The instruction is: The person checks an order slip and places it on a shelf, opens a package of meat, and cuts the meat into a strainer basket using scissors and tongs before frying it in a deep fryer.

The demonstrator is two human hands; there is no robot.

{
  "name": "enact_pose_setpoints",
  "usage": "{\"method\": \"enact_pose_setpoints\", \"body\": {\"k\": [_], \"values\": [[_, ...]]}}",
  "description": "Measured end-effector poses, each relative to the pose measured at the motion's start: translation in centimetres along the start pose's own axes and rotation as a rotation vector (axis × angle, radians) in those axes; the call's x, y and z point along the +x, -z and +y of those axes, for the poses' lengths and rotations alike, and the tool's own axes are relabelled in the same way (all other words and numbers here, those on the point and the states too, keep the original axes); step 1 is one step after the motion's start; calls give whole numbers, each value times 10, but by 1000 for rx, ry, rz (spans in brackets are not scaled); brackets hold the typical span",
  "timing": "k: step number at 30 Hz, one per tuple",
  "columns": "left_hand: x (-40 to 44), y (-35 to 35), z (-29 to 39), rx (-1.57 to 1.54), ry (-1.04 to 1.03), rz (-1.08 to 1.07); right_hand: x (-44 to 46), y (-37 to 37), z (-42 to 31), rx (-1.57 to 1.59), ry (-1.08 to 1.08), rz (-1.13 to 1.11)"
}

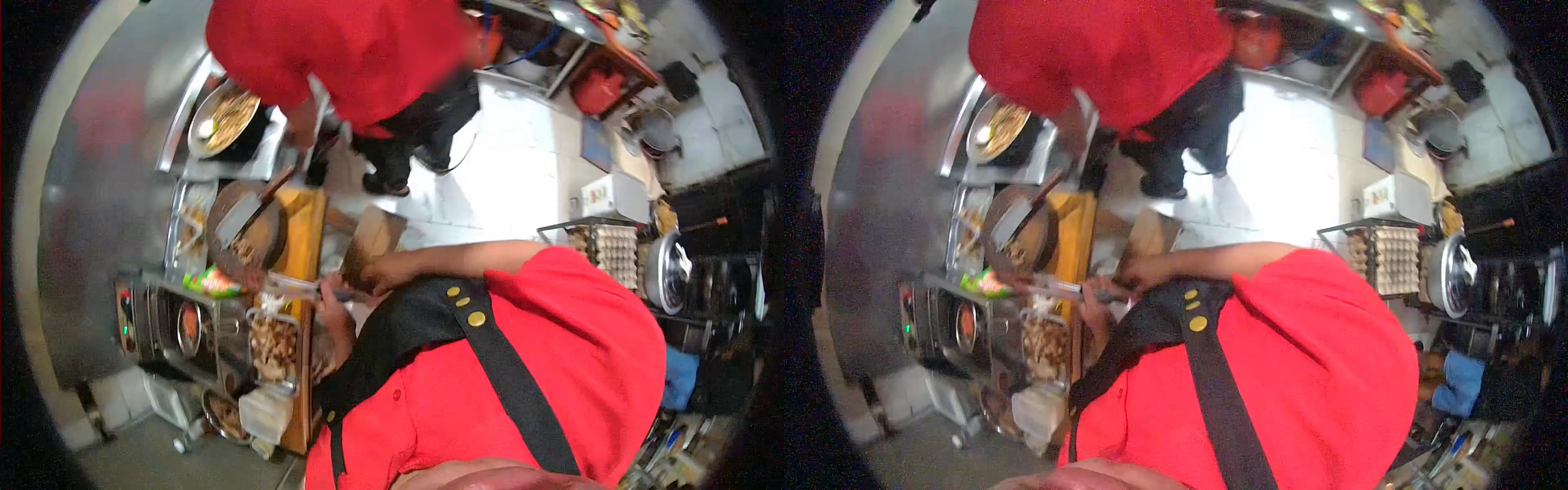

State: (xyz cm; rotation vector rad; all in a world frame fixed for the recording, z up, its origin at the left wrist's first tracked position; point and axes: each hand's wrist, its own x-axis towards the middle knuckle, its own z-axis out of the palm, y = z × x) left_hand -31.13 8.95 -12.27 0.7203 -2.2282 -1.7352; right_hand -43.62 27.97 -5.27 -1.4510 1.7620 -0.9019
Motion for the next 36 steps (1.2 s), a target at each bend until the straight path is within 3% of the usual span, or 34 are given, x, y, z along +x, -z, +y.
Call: {"method": "enact_pose_setpoints", "body": {"k": [3, 4, 5, 8, 15, 16, 17, 18, 20, 21, 22, 24, 30, 32, 34, 35, 36], "values": [[-30, -17, 25, -13, 150, 117, -89, -32, 48, 81, -589, 61], [-35, -17, -16, 12, 131, 93, -124, -59, 93, 57, -721, 46], [-34, -18, -37, 36, 109, 72, -157, -52, 67, -15, -1049, 70], [-53, -50, -8, 135, 110, -183, -236, -92, 104, 79, -1315, -16], [-11, -135, -29, 555, 177, -778, -304, -140, 179, 897, -1198, -33], [-2, -151, -31, 621, 181, -842, -312, -141, 201, 796, -1342, -199], [5, -167, -35, 680, 189, -892, -320, -142, 225, 586, -1271, -321], [12, -185, -36, 729, 197, -930, -338, -137, 225, 585, -1278, -321], [24, -221, -43, 822, 211, -1008, -373, -123, 212, -112, -865, 206], [30, -240, -42, 855, 215, -1032, -383, -113, 210, -33, -975, 380], [33, -257, -42, 885, 220, -1056, -403, -90, 195, 95, -1038, 319], [37, -295, -38, 926, 209, -1100, -440, -90, 205, 174, -1191, 528], [56, -415, -3, 968, -33, -1231, -520, -63, 194, 288, -1301, 861], [58, -438, 18, 751, 128, -1102, -541, -47, 187, 261, -1426, 786], [78, -451, 1, 797, 224, -988, -562, -47, 203, 174, -1490, 643], [85, -447, 0, 777, 153, -1077, -573, -53, 215, 200, -1570, 639], [87, -451, 4, 825, 301, -1012, -578, -33, 199, 225, -1599, 466]]}}
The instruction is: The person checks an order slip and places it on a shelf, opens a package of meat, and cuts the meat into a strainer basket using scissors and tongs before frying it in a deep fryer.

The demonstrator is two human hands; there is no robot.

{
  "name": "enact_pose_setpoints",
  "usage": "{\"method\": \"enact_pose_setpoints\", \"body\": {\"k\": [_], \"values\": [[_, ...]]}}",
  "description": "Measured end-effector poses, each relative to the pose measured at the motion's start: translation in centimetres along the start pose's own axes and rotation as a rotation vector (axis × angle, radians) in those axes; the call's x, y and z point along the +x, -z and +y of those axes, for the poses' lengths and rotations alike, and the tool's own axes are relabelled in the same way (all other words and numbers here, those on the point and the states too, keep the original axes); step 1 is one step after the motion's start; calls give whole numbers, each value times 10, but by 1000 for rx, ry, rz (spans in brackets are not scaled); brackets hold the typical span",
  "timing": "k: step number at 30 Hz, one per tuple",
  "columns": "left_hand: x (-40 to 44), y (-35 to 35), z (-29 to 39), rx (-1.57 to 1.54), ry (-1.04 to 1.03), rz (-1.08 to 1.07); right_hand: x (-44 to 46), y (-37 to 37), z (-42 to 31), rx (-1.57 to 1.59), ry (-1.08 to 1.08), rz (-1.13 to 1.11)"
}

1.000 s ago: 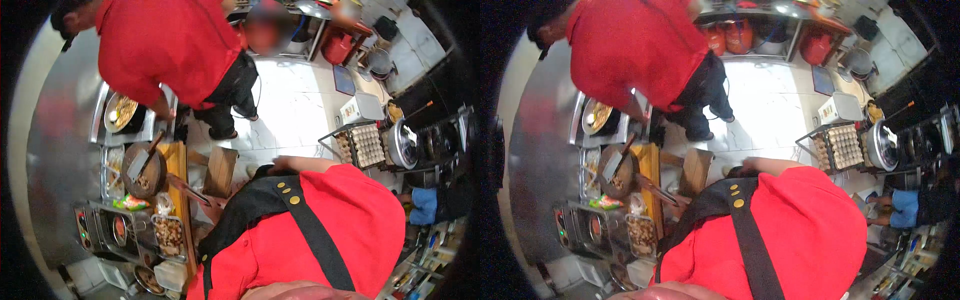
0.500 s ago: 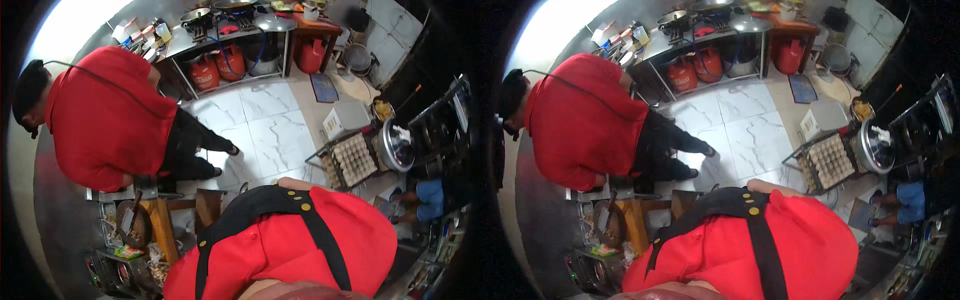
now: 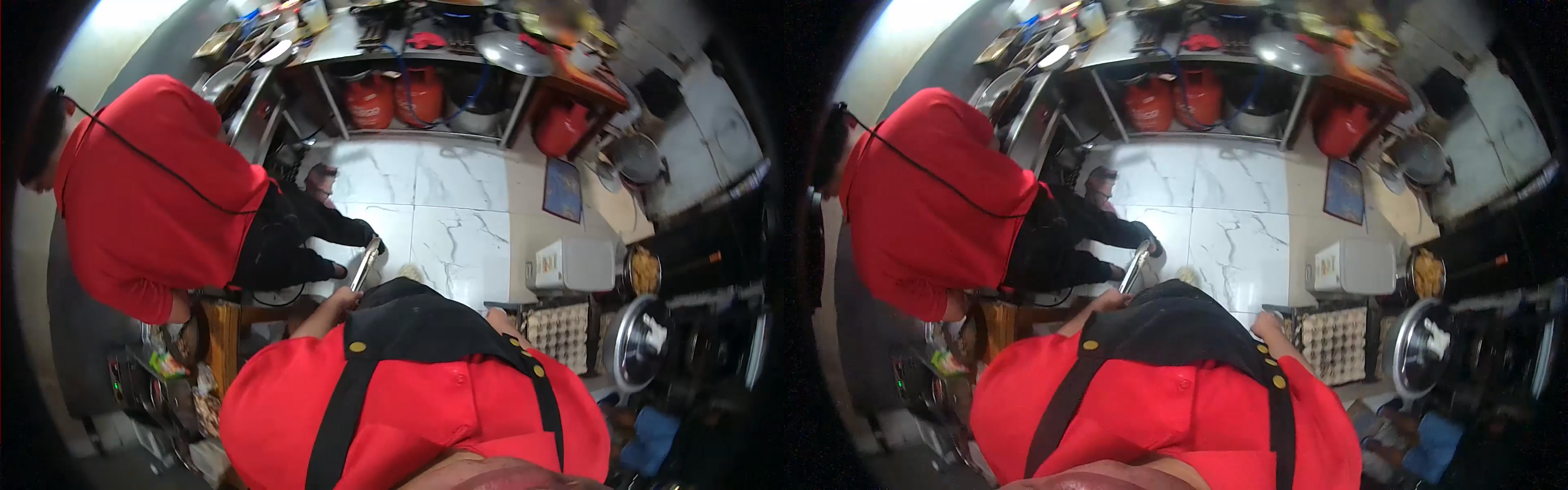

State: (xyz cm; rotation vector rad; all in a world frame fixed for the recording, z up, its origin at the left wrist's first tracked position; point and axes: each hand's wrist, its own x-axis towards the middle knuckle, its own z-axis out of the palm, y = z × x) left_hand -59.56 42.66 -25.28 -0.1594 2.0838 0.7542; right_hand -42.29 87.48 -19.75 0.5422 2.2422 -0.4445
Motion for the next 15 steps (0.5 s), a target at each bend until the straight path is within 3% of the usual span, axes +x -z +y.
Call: {"method": "enact_pose_setpoints", "body": {"k": [1, 3, 8, 15], "values": [[0, 3, 8, -38, 152, 6, 28, -20, 27, -18, 214, 159], [6, 2, 9, -108, 253, 9, 45, -14, 50, -45, 246, 122], [33, -5, 12, -216, 301, 18, 97, 46, 73, 69, 115, 13], [167, 19, 109, -268, 192, 69, 162, 164, 88, 314, -96, 111]]}}
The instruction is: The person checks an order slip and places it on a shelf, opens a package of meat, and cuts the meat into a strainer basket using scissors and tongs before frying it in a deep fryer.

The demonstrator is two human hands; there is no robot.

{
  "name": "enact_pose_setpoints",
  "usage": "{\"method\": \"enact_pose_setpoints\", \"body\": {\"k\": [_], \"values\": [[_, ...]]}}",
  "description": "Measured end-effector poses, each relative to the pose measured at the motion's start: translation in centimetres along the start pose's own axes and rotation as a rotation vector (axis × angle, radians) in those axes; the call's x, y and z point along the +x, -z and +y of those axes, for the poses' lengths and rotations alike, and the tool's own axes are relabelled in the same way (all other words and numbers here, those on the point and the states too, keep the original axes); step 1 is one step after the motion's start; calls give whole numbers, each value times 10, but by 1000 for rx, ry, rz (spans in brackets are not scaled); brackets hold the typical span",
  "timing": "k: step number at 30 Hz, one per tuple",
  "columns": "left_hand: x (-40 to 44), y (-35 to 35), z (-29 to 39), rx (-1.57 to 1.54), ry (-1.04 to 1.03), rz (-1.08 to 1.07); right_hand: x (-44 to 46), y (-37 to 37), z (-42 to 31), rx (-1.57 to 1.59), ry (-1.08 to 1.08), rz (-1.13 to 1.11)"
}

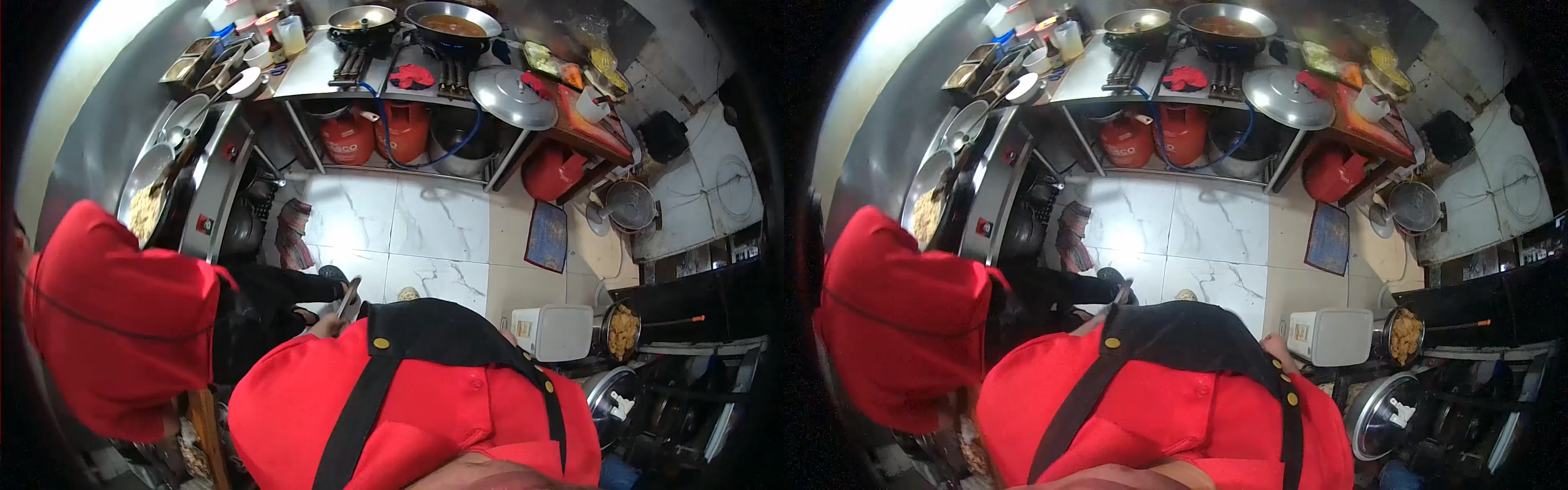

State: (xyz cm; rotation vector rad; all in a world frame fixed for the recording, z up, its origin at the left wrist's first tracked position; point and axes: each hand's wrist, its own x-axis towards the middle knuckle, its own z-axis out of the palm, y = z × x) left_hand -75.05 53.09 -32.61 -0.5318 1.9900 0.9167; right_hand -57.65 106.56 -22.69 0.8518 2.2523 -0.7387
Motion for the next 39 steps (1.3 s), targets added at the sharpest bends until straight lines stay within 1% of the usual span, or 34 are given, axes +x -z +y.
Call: {"method": "enact_pose_setpoints", "body": {"k": [1, 2, 3, 4, 5, 6, 8, 9, 11, 12, 13, 14, 15, 17, 18, 19, 20, 21, 22, 23, 25, 26, 27, 28, 30, 31, 33, 35, 37, 38, 39], "values": [[27, -2, 26, -14, -37, 30, 3, 9, -8, 23, -19, 42], [54, -3, 46, -21, -67, 57, -1, 19, -19, 38, -12, 159], [-53, 33, 160, 231, -72, 14, 10, 28, -24, 42, -11, 159], [20, 29, 161, 333, -94, 8, 24, 37, -30, -11, 57, 100], [-16, 39, 212, 367, -225, 47, 37, 43, -32, -67, 126, 36], [6, 36, 233, 340, -224, 83, 78, 36, -19, -154, 140, -144], [-7, 46, 284, 335, -347, 193, 126, 24, -22, -199, 180, -173], [0, 49, 296, 345, -365, 216, 153, 27, -25, -242, 226, -181], [-5, 53, 310, 184, -241, 174, 200, 49, -39, -347, 331, -202], [2, 55, 306, 146, -224, 195, 228, 66, -54, -401, 395, -205], [16, 54, 285, 110, -222, 157, 249, 80, -69, -451, 457, -215], [10, 50, 273, 43, -95, 171, 252, 104, -96, -477, 486, -238], [5, 47, 261, -27, 31, 191, 237, 146, -146, -233, 388, -152], [32, 52, 201, -31, 187, 58, 255, 177, -200, -8, 315, -93], [12, 53, 194, -116, 232, 76, 285, 179, -209, -111, 352, -77], [-7, 65, 187, -41, 214, 107, 311, 180, -221, -212, 386, -57], [-22, 63, 183, -185, 280, 171, 340, 173, -229, -319, 451, -26], [-38, 60, 179, -336, 337, 247, 355, 178, -254, -341, 478, -35], [-54, 58, 175, -483, 385, 334, 364, 181, -278, -397, 436, -128], [-36, 46, 137, -517, 390, 332, 375, 183, -307, -451, 395, -215], [4, 24, 59, -584, 401, 329, 390, 179, -363, -493, 431, -241], [-19, 16, 79, -804, 283, 349, 396, 176, -397, -615, 547, -226], [-20, 17, 91, -822, 282, 357, 400, 169, -426, -733, 662, -210], [-11, 24, 96, -806, 308, 358, 403, 159, -453, -747, 678, -220], [7, 40, 111, -776, 333, 365, 419, 138, -515, -771, 789, -193], [15, 50, 121, -766, 338, 364, 415, 133, -555, -786, 812, -189], [31, 73, 139, -761, 331, 375, 377, 129, -624, -853, 922, -314], [47, 96, 151, -751, 310, 403, 358, 116, -684, -643, 1112, -283], [51, 113, 166, -763, 290, 425, 340, 108, -747, -557, 1286, -267], [51, 120, 175, -777, 284, 421, 336, 105, -770, -428, 1244, -338], [52, 129, 183, -863, 291, 395, 332, 101, -801, -292, 1201, -398]]}}
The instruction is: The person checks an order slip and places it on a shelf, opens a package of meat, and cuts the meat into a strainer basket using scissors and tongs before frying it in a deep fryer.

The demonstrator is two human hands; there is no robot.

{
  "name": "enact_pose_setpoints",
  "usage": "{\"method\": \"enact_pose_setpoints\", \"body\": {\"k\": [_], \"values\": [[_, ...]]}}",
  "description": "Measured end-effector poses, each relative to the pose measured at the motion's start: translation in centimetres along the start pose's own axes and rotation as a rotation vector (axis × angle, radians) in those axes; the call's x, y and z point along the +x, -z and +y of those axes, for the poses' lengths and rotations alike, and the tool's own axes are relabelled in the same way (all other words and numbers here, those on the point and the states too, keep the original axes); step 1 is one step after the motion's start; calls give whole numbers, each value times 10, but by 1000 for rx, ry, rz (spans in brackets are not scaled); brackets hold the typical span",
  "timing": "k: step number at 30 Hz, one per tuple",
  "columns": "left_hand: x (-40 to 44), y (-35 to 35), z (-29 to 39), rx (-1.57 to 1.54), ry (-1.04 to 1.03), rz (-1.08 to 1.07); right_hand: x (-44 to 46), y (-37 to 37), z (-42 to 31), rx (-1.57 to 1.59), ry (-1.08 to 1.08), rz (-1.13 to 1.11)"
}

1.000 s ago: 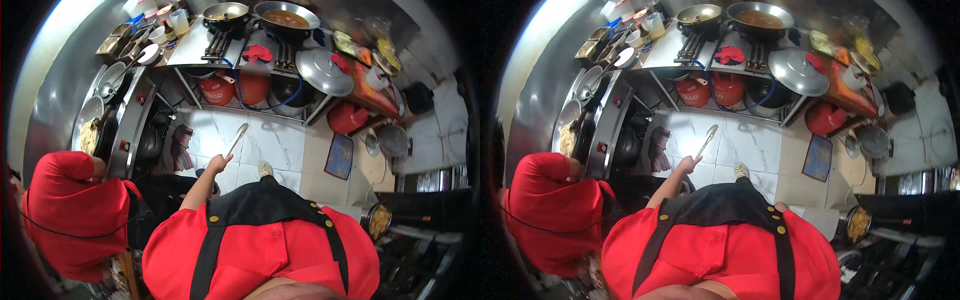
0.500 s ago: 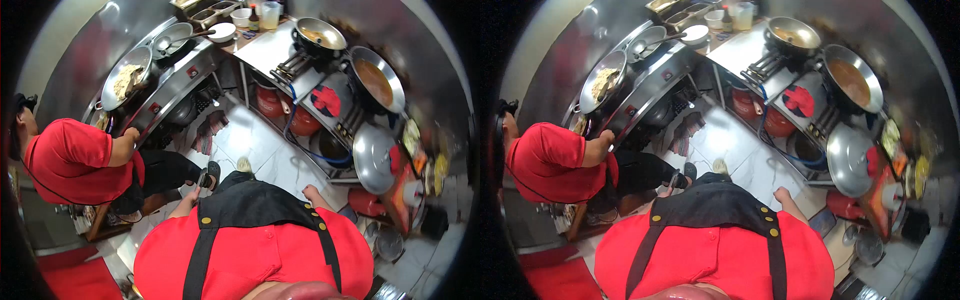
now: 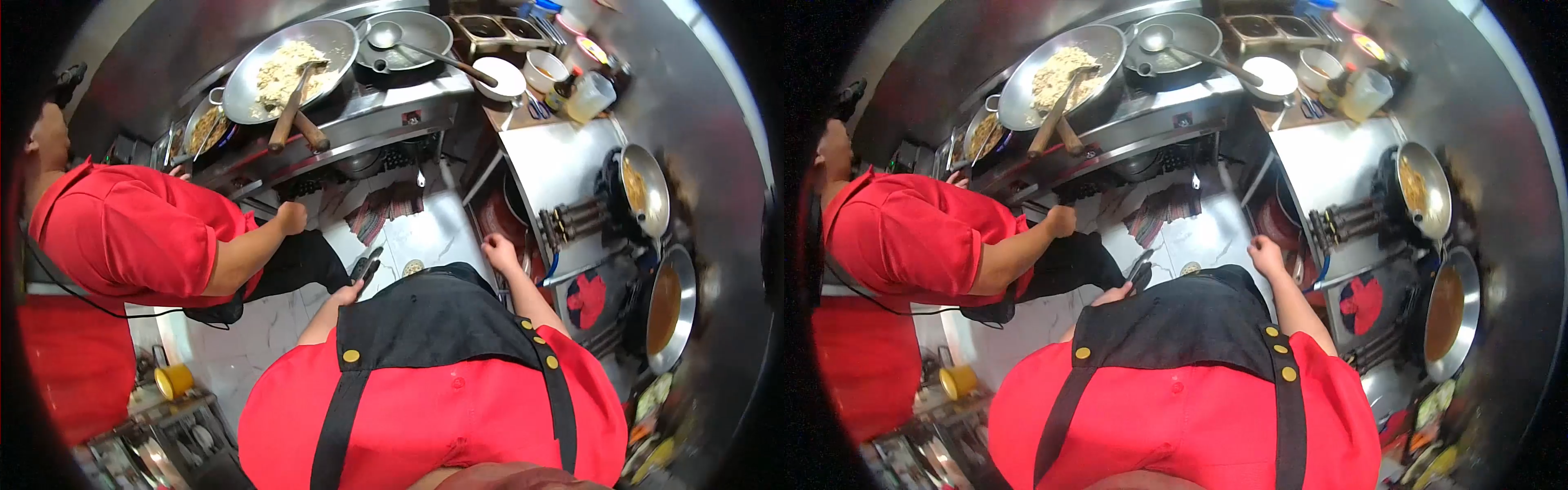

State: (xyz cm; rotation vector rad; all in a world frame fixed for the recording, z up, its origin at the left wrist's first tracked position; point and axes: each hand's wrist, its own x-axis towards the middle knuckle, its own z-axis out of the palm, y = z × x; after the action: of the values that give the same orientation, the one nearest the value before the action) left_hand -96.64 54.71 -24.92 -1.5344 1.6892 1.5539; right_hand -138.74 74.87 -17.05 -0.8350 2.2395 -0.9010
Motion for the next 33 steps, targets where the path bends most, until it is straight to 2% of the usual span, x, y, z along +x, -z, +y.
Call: {"method": "enact_pose_setpoints", "body": {"k": [2, 4, 5, 6, 7, 8, 9, 10, 11, 12, 13, 15, 16, 18, 20, 22, 23, 24, 26, 27, 28, 32, 33], "values": [[-12, 5, 38, -226, 109, -101, 38, 37, -55, -104, 168, 72], [-18, 6, 68, -236, 128, -30, 87, 67, -78, -170, 271, 128], [-33, 9, 88, -336, 178, -45, 110, 84, -84, -203, 254, 121], [-30, 7, 83, -447, 121, -58, 136, 98, -90, -228, 250, 117], [-30, 0, 85, -491, 159, 35, 167, 110, -90, -287, 223, 188], [-38, -11, 81, -544, 204, 139, 195, 121, -82, -340, 206, 250], [-53, -26, 74, -588, 167, 197, 223, 130, -62, -269, 240, 350], [-72, -31, 83, -529, 243, 250, 263, 141, -42, -189, 287, 441], [-94, -38, 94, -474, 321, 298, 305, 156, -19, -114, 310, 379], [-126, -45, 109, -325, 321, 329, 316, 177, -30, -353, 175, 335], [-135, -52, 104, -302, 398, 245, 349, 183, -16, -385, 42, 431], [-150, -80, 84, -466, 508, 229, 349, 205, -43, -610, 62, 461], [-156, -104, 72, -575, 541, 276, 377, 209, -16, -646, 186, 491], [-167, -148, 45, -766, 573, 336, 417, 210, 22, -623, 266, 503], [-175, -186, 12, -921, 561, 343, 405, 212, -4, -492, 61, 342], [-177, -228, -31, -1075, 529, 354, 422, 216, 7, -627, 73, 301], [-172, -255, -67, -1311, 369, 285, 419, 218, -1, -635, 59, 307], [-186, -248, -40, -1199, 460, 358, 391, 219, -42, -708, -24, 286], [-223, -222, 38, -975, 662, 478, 406, 219, -32, -880, 22, 287], [-239, -197, 86, -980, 776, 508, 422, 222, -16, -888, 55, 275], [-220, -227, 43, -1194, 666, 570, 435, 221, -7, -888, 92, 259], [-222, -223, 25, -1187, 691, 634, 393, 223, -47, -947, 25, -13], [-219, -228, 12, -1225, 736, 645, 443, 226, 5, -859, -99, -129]]}}
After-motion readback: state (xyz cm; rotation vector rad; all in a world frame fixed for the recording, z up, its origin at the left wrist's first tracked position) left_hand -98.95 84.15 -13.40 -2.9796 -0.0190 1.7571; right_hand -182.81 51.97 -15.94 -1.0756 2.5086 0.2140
